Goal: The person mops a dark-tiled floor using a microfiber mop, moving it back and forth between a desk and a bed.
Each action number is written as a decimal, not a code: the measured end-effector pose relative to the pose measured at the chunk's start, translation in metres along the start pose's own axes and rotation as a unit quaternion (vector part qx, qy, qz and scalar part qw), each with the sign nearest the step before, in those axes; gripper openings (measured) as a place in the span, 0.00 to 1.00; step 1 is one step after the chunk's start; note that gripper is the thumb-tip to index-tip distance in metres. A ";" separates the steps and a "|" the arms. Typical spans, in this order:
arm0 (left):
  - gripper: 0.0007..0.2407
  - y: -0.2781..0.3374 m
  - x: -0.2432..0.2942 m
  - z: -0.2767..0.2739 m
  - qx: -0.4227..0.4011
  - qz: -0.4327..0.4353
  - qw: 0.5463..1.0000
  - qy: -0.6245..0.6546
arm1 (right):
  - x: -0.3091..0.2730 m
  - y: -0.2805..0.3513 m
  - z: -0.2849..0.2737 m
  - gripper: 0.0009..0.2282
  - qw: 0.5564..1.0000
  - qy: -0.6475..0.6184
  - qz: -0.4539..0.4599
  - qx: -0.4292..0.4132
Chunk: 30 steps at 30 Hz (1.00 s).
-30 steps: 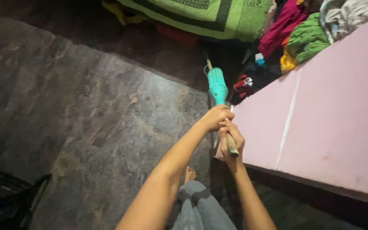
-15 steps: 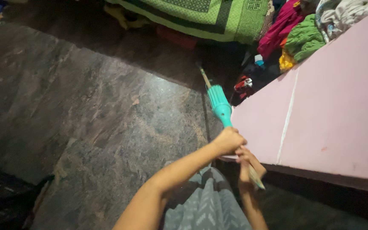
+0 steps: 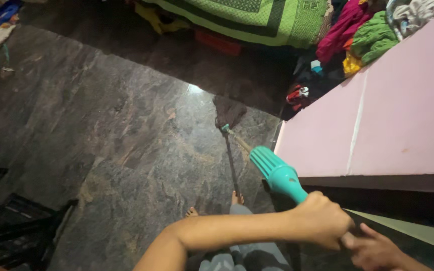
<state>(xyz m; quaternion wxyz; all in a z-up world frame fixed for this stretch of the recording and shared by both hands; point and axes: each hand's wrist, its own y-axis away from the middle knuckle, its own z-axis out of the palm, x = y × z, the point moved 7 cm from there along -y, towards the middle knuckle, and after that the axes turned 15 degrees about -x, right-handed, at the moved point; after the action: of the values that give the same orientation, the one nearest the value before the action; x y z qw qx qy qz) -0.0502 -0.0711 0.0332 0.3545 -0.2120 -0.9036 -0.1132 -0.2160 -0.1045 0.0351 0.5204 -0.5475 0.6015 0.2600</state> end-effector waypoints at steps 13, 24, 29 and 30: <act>0.15 0.016 -0.044 0.005 0.100 0.100 0.988 0.060 | 0.007 -0.043 0.014 0.10 0.982 0.131 -0.134 -0.036; 0.15 -0.025 -0.275 0.000 0.188 -0.112 0.973 -0.075 | 0.118 -0.214 0.055 0.09 0.972 0.049 -0.012 0.228; 0.09 -0.018 -0.395 -0.027 0.215 -0.137 0.962 -0.100 | 0.159 -0.297 0.061 0.05 0.990 0.057 -0.002 0.127; 0.08 -0.018 -0.405 -0.031 0.224 -0.139 0.959 -0.100 | 0.164 -0.305 0.060 0.05 0.991 0.064 -0.005 0.115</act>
<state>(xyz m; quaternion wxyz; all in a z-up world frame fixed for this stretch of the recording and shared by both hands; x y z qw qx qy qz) 0.2268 -0.2205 -0.2239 0.2821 -0.0099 -0.9571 0.0661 0.1114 -0.1963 -0.0545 0.5419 -0.5023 0.6566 0.1511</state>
